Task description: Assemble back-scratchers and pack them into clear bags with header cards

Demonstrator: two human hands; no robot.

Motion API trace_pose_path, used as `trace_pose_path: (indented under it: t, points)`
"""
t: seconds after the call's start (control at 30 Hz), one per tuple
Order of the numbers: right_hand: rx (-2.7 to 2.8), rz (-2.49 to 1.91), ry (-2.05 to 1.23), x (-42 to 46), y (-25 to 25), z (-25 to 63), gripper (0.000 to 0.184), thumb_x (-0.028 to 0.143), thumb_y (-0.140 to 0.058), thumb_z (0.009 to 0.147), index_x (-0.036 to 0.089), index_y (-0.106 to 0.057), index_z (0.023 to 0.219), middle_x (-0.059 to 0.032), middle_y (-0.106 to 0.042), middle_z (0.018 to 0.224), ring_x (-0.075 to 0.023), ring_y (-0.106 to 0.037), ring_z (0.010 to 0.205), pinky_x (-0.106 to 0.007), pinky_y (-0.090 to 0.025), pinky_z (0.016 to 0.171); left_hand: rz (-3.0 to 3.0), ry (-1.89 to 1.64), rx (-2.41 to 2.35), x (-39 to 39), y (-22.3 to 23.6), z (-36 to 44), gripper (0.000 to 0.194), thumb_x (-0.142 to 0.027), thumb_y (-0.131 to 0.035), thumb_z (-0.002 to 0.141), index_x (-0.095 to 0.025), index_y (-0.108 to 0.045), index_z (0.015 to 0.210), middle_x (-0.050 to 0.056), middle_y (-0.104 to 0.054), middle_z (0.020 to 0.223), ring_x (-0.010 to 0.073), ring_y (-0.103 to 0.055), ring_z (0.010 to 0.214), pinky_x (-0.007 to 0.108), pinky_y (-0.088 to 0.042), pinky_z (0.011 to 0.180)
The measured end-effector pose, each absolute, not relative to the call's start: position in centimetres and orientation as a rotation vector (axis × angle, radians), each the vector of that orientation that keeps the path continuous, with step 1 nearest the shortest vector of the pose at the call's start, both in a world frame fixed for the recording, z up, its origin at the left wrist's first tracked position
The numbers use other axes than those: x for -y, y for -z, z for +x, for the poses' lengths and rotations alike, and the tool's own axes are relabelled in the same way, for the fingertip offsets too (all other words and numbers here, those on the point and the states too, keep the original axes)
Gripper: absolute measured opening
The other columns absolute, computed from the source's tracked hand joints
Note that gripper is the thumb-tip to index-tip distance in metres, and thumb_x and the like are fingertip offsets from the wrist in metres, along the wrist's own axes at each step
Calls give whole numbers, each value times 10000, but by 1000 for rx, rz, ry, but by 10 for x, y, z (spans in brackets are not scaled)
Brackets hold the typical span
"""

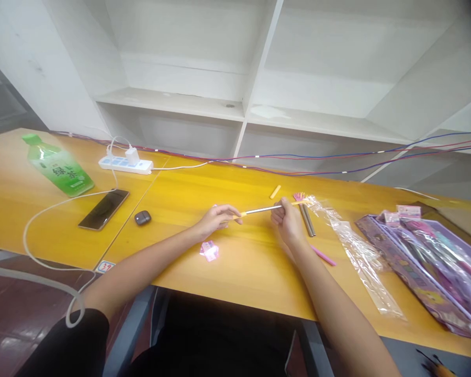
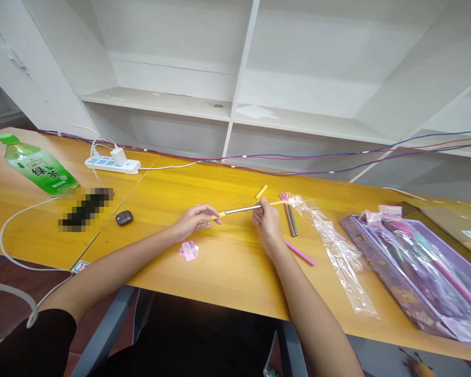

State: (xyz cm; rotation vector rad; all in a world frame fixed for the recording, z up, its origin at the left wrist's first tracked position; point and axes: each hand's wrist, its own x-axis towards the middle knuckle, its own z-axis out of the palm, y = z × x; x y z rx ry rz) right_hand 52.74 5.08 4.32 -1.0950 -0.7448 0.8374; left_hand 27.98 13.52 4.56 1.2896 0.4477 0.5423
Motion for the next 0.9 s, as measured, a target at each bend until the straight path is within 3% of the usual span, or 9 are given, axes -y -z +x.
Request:
trace_pose_path:
  t: [0.5,0.9]
  points:
    - [779,-1082,-848,-50,-40,526,604,620,-703,926,232,-351,626,74,-210,618,-89,-199,488,-254,-232,412,1433,-528,-537,-139,-42,280,204,-351,-637,826,-174,-711,896,42,-787,958,48,-335,504,249,-393,614]
    - [804,-1096,-845,-50,-39,525,608,624,-713,910,234,-347,621,74,-215,615,-93,-198,496,-257,-242,427,1461,-547,-591,-141,-40,280,203,-330,-634,807,-182,-753,881,53,-781,937,121,-578,679,278,-476,705]
